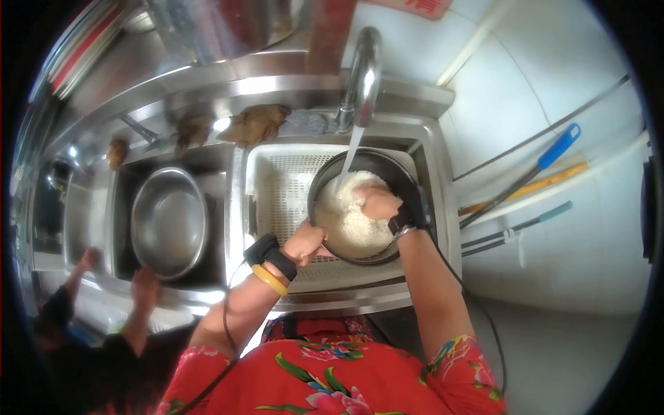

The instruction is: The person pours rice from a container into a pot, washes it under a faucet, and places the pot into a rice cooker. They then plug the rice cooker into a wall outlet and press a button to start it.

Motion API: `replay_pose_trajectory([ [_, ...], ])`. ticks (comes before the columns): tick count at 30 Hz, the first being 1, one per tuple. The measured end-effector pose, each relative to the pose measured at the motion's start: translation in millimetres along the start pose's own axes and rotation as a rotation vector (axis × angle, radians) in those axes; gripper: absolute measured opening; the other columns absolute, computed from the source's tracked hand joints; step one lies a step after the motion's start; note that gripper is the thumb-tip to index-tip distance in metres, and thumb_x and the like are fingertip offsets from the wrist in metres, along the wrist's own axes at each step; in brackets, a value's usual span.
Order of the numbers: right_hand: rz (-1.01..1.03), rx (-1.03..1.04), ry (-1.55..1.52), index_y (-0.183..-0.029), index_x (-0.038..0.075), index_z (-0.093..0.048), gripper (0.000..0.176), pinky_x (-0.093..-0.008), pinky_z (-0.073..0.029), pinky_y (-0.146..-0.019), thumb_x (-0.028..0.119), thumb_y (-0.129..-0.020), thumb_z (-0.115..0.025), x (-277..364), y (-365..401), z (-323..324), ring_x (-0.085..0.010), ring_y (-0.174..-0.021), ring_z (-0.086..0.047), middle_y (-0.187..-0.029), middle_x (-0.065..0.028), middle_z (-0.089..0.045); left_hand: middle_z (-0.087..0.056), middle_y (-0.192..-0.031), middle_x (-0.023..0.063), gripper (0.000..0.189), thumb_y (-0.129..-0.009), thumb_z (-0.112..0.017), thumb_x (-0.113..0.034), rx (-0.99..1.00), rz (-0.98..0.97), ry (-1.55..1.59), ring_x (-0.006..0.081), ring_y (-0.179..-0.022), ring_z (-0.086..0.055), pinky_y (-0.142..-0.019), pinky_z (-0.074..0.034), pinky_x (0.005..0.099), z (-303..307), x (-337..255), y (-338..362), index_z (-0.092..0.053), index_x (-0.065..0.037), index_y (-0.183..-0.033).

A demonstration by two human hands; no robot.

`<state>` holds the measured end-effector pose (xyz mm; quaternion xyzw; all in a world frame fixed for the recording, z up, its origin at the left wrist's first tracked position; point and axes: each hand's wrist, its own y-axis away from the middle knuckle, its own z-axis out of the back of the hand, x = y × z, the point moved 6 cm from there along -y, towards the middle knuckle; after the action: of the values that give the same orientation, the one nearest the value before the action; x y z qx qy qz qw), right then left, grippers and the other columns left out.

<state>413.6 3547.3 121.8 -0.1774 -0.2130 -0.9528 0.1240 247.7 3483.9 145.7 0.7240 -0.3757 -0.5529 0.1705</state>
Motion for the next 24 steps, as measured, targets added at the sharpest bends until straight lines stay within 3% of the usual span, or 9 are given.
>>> replay_pose_trajectory([
  [3, -0.357, 0.226, -0.005, -0.123, -0.001, -0.040, 0.052, -0.0378, -0.040, -0.090, 0.009, -0.072, -0.044, -24, 12, -16, -0.0357, -0.108, -0.048, -0.120, -0.0264, -0.044, -0.057, -0.078, 0.0152, 0.010, -0.076, -0.046, 0.005, -0.022, 0.006, 0.015, 0.0237, -0.069, -0.060, -0.060, -0.055, 0.0340, 3, -3, -1, -0.053, 0.012, -0.079],
  [7, -0.267, 0.208, -0.197, -0.117, -0.010, -0.041, 0.052, -0.0380, -0.040, -0.089, 0.016, -0.072, -0.045, 25, 23, -22, -0.0369, -0.099, -0.054, -0.109, -0.0321, -0.049, -0.058, -0.078, 0.0156, 0.010, -0.077, -0.047, 0.003, -0.003, -0.029, -0.083, 0.0227, -0.069, -0.060, -0.060, -0.055, 0.0340, 5, 6, -9, -0.053, 0.011, -0.077],
  [10, -0.441, 0.040, -0.974, -0.119, -0.004, -0.042, 0.050, -0.0357, -0.051, -0.069, 0.016, -0.073, -0.045, 7, 2, -26, -0.0328, -0.089, -0.058, -0.105, -0.0250, -0.055, -0.058, -0.079, 0.0169, 0.012, -0.077, -0.047, 0.003, 0.007, -0.071, -0.178, 0.0242, -0.070, -0.061, -0.061, -0.055, 0.0345, 7, 13, -14, -0.053, 0.013, -0.077],
  [12, -0.462, 0.058, -0.648, -0.122, 0.000, -0.038, 0.051, -0.0358, -0.051, -0.062, 0.019, -0.076, -0.048, -6, 12, 5, -0.0224, -0.076, -0.057, -0.083, -0.0151, -0.056, -0.058, -0.080, 0.0181, 0.012, -0.077, -0.047, 0.003, -0.013, -0.070, -0.170, 0.0253, -0.071, -0.061, -0.062, -0.055, 0.0347, 10, 17, -9, -0.053, 0.014, -0.078],
  [14, -0.339, 0.076, -0.282, -0.119, -0.001, -0.042, 0.047, -0.0376, -0.049, -0.065, 0.020, -0.077, -0.048, -58, -12, -54, -0.0242, -0.074, -0.058, -0.080, -0.0125, -0.057, -0.054, -0.102, 0.0188, 0.039, -0.078, -0.043, 0.004, 0.025, 0.020, 0.111, 0.0293, -0.080, -0.062, -0.056, -0.056, 0.0360, 2, 11, -4, -0.037, 0.008, -0.116],
  [18, -0.168, 0.115, -0.295, -0.092, 0.003, -0.059, 0.026, -0.0439, -0.045, -0.070, 0.021, -0.075, -0.052, -14, -1, -95, -0.0312, -0.084, -0.059, -0.084, -0.0175, -0.061, -0.054, -0.103, 0.0191, 0.038, -0.078, -0.042, 0.005, 0.036, 0.001, 0.113, 0.0306, -0.082, -0.061, -0.058, -0.056, 0.0387, 7, 24, -23, -0.037, 0.008, -0.116],
  [20, -0.533, 0.088, -1.579, -0.095, 0.007, -0.056, 0.025, -0.0480, -0.044, -0.070, 0.023, -0.075, -0.056, -17, -16, -132, -0.0302, -0.079, -0.057, -0.083, -0.0106, -0.057, -0.054, -0.103, 0.0197, 0.037, -0.079, -0.041, 0.004, -0.002, -0.017, 0.050, 0.0310, -0.082, -0.061, -0.059, -0.056, 0.0396, 8, 21, -20, -0.038, 0.008, -0.116],
  [22, -0.561, 0.066, -1.780, -0.101, 0.008, -0.052, 0.026, -0.0501, -0.045, -0.071, 0.021, -0.078, -0.053, -4, -13, -81, -0.0249, -0.076, -0.052, -0.085, -0.0086, -0.052, -0.054, -0.103, 0.0193, 0.037, -0.079, -0.041, 0.004, 0.031, 0.042, 0.131, 0.0304, -0.082, -0.061, -0.059, -0.056, 0.0388, 11, 29, -24, -0.039, 0.007, -0.116],
  [24, -0.541, -0.061, -1.465, -0.105, 0.004, -0.052, 0.030, -0.0487, -0.043, -0.076, 0.022, -0.081, -0.052, -27, 8, -51, -0.0260, -0.095, -0.053, -0.097, -0.0117, -0.057, -0.054, -0.103, 0.0189, 0.037, -0.079, -0.041, 0.003, 0.055, 0.118, 0.206, 0.0297, -0.081, -0.061, -0.058, -0.056, 0.0380, 14, 38, -20, -0.039, 0.006, -0.116],
])
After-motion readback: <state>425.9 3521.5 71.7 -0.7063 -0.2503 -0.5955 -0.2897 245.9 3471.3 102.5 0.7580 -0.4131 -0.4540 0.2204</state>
